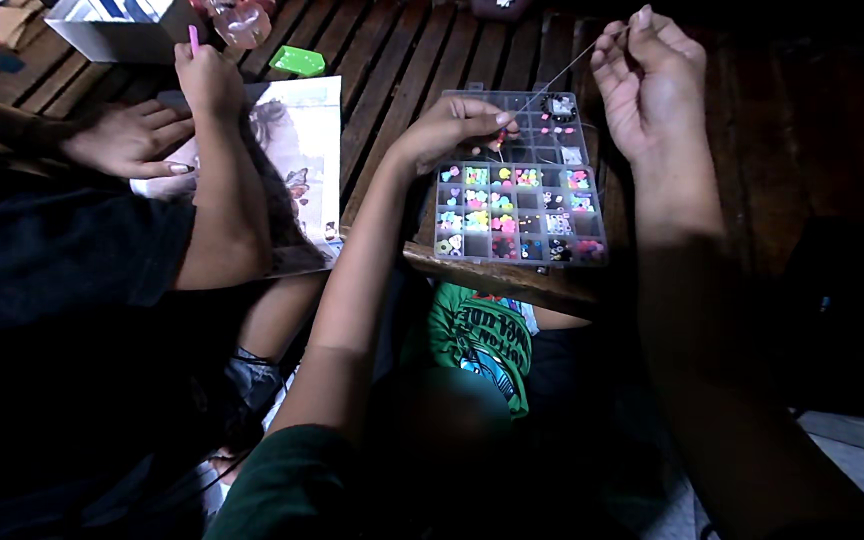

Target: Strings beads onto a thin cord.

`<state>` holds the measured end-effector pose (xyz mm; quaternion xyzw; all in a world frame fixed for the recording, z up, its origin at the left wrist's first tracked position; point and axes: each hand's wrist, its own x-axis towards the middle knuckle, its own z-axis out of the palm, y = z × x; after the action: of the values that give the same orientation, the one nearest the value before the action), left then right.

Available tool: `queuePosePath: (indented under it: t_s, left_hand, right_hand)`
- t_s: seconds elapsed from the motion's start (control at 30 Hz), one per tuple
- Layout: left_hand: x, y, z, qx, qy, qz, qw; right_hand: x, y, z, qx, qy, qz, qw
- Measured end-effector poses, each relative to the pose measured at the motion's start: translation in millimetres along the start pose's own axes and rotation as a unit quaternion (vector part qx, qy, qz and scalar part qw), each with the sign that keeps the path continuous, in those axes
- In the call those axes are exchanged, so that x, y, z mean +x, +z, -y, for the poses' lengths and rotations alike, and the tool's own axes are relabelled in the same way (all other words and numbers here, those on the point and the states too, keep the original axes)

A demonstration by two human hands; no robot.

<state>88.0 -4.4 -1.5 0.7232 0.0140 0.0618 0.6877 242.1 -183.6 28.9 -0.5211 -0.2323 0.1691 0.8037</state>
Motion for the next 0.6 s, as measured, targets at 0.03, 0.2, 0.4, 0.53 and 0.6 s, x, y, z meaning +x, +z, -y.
queuePosePath:
  t_s: [0.03,0.2,0.4,0.53,0.6]
  left_hand:
    - [0.0,-0.3,0.1,0.0,0.0,0.001,1.0]
    - [-0.4,-0.1,-1.3,-0.003,-0.008,0.004,1.0]
    - [0.0,-1.6,-0.6,-0.006,-0.01,0.012,1.0]
    - [0.4,-1.8,-0.1,-0.007,-0.011,0.019,1.0]
    - [0.0,-1.7,-0.3,-0.011,-0.011,0.021,1.0]
  right_hand:
    - [0.3,0.0,-0.2,0.001,0.0,0.0,1.0]
    - [-0.2,0.4,0.7,0.003,0.001,0.003,1.0]
    - [0.3,-0.6,0.5,0.003,0.003,0.008,1.0]
    - [0.2,-0.7,0.7,0.007,0.002,0.008,1.0]
    - [0.1,-0.2,0.6,0.011,0.003,0.006,1.0]
